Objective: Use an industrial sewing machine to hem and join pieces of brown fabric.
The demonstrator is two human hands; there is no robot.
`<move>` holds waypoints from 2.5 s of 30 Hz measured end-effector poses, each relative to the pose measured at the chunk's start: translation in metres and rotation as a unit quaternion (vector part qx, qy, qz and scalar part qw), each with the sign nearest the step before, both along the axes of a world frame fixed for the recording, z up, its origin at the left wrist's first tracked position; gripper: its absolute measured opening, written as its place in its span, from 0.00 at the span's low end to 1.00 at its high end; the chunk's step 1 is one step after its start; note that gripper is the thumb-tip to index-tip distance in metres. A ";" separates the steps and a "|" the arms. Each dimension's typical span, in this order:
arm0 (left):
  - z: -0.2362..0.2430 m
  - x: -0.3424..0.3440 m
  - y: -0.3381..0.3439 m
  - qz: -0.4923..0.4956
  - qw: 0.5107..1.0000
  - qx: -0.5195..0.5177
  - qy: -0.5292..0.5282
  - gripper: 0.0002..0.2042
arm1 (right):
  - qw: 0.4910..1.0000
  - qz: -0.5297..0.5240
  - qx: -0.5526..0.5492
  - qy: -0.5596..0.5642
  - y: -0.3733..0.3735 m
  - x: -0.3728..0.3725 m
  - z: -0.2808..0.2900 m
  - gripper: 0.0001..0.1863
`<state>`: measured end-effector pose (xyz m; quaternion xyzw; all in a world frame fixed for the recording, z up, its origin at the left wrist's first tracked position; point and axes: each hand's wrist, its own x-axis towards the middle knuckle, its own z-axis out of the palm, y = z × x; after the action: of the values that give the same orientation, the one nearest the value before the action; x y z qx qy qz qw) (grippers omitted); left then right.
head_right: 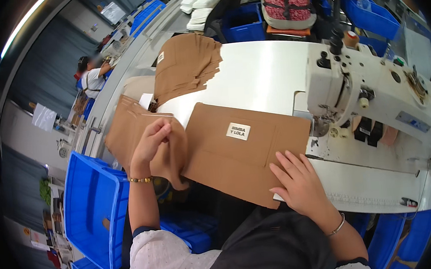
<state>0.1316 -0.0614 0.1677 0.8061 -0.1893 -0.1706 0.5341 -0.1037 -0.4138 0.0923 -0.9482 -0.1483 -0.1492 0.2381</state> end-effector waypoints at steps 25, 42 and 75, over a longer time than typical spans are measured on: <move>-0.047 -0.025 -0.268 -0.284 0.850 0.120 -0.426 0.24 | 0.998 -0.027 -0.006 -0.057 0.005 -0.002 -0.012 0.25; -0.050 -0.061 -0.261 -0.308 0.923 0.136 -0.187 0.12 | 0.967 -0.096 0.226 0.061 -0.084 -0.029 0.014 0.13; -0.041 -0.074 -0.256 -0.286 0.918 0.018 -0.274 0.03 | 0.741 -0.063 0.591 0.313 -0.086 0.031 0.008 0.15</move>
<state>0.0572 -0.3178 0.1266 0.7422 -0.5475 -0.0916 0.3754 -0.0726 -0.4999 0.0998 -0.6183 0.1122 0.0832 0.7734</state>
